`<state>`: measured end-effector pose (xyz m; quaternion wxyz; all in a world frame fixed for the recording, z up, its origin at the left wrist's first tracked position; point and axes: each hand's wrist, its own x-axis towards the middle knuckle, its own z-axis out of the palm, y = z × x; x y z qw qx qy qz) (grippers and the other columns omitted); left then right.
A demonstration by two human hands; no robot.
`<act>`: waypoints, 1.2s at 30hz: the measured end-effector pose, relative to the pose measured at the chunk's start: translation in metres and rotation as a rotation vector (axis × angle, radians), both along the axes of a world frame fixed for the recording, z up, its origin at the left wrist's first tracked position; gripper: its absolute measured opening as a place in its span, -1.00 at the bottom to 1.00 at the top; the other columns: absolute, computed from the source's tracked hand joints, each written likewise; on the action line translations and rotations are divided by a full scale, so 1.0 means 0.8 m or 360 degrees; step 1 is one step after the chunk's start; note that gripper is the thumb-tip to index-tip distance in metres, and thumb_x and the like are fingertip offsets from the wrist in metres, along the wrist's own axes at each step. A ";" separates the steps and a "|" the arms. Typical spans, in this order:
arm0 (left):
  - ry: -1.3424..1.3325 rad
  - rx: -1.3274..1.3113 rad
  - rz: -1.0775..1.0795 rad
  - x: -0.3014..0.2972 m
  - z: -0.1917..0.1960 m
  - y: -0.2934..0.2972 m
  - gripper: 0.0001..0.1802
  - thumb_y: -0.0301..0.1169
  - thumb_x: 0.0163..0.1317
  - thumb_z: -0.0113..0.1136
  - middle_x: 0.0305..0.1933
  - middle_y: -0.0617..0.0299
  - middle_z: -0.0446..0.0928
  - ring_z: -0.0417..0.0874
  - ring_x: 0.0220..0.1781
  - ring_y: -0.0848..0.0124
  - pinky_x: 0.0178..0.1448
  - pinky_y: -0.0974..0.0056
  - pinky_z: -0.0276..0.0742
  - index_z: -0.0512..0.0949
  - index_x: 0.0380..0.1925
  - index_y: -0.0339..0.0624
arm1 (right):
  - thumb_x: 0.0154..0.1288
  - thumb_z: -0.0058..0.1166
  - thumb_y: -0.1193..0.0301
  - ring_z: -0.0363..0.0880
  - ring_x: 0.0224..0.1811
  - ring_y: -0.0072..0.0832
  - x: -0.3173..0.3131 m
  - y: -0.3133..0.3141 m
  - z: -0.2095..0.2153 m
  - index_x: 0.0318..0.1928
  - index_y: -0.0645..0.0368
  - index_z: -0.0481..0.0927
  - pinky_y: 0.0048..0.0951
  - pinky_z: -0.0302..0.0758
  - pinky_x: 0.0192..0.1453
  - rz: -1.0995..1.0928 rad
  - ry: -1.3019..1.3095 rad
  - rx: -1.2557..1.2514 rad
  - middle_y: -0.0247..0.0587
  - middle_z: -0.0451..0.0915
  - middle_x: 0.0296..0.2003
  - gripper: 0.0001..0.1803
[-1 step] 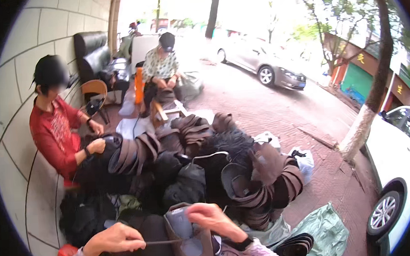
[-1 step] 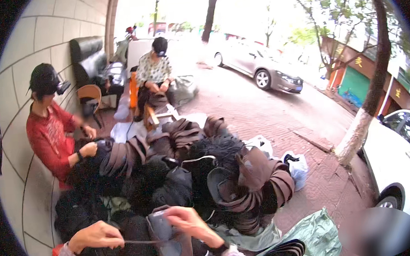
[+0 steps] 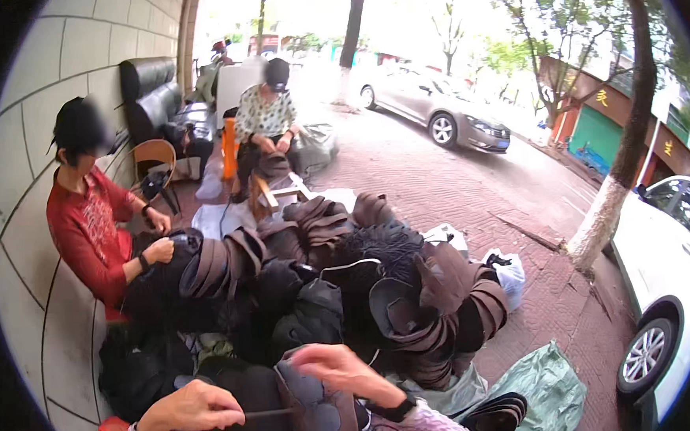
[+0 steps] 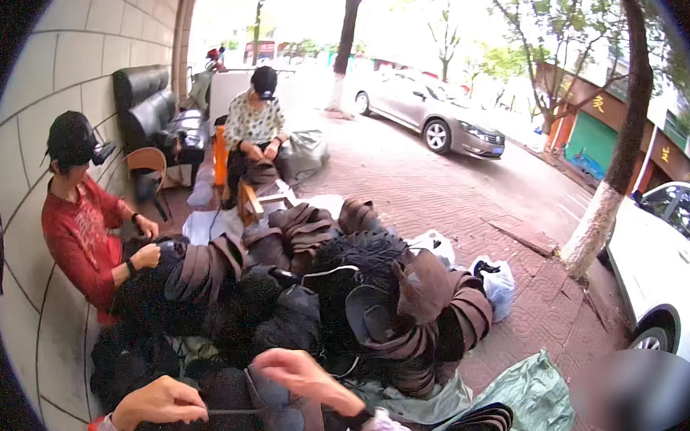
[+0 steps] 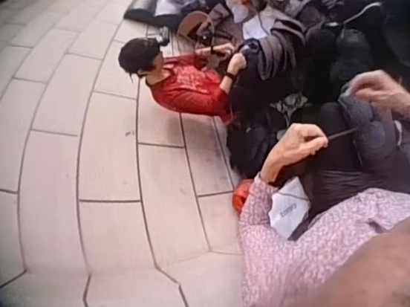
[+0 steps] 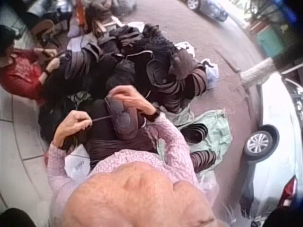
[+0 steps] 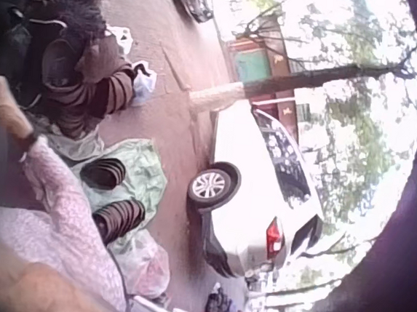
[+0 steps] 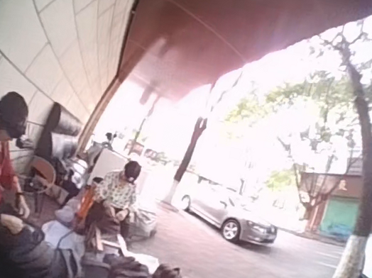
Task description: The recorder is lacing a brown shoe while sitting on the ground.
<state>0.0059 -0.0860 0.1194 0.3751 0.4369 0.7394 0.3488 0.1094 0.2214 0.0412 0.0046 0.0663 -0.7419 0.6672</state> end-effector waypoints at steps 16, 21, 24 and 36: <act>0.0321 0.0374 0.0410 0.019 0.004 -0.009 -0.85 -0.44 0.14 0.43 -0.53 0.15 0.68 0.67 -0.53 0.43 -0.45 0.33 0.52 0.76 -0.42 -0.33 | 0.42 0.20 0.35 0.51 -0.37 -0.58 -0.080 -0.098 0.034 -0.15 0.34 0.69 -0.43 0.42 -0.27 0.0970 0.0051 0.0013 -0.30 0.65 -0.40 -0.75; 0.0474 0.0327 0.0473 0.030 -0.009 -0.029 -0.89 -0.47 0.16 0.35 -0.46 0.04 0.66 0.70 -0.44 0.27 -0.35 0.24 0.54 0.70 -0.42 -0.33 | 0.33 0.24 0.43 0.65 -0.35 -0.43 -0.076 -0.027 0.054 -0.19 0.41 0.68 -0.35 0.54 -0.21 0.0533 0.0269 0.0470 -0.06 0.70 -0.40 -0.78; 0.0550 0.0361 0.0513 0.049 -0.027 -0.048 -0.90 -0.52 0.20 0.31 -0.41 -0.04 0.62 0.69 -0.36 0.09 -0.26 0.15 0.53 0.63 -0.42 -0.36 | 0.31 0.25 0.44 0.66 -0.37 -0.45 -0.067 0.026 0.041 -0.17 0.36 0.70 -0.36 0.56 -0.23 0.0350 0.0235 0.0684 -0.08 0.72 -0.38 -0.80; 0.0697 0.0283 0.0713 0.084 -0.089 -0.067 -0.89 -0.52 0.25 0.25 -0.36 -0.03 0.66 0.70 -0.36 0.08 -0.24 0.14 0.56 0.70 -0.27 -0.32 | 0.28 0.29 0.42 0.60 -0.39 -0.58 0.012 0.142 0.032 -0.17 0.33 0.73 -0.44 0.53 -0.27 -0.0092 -0.0081 0.0922 -0.21 0.71 -0.42 -0.79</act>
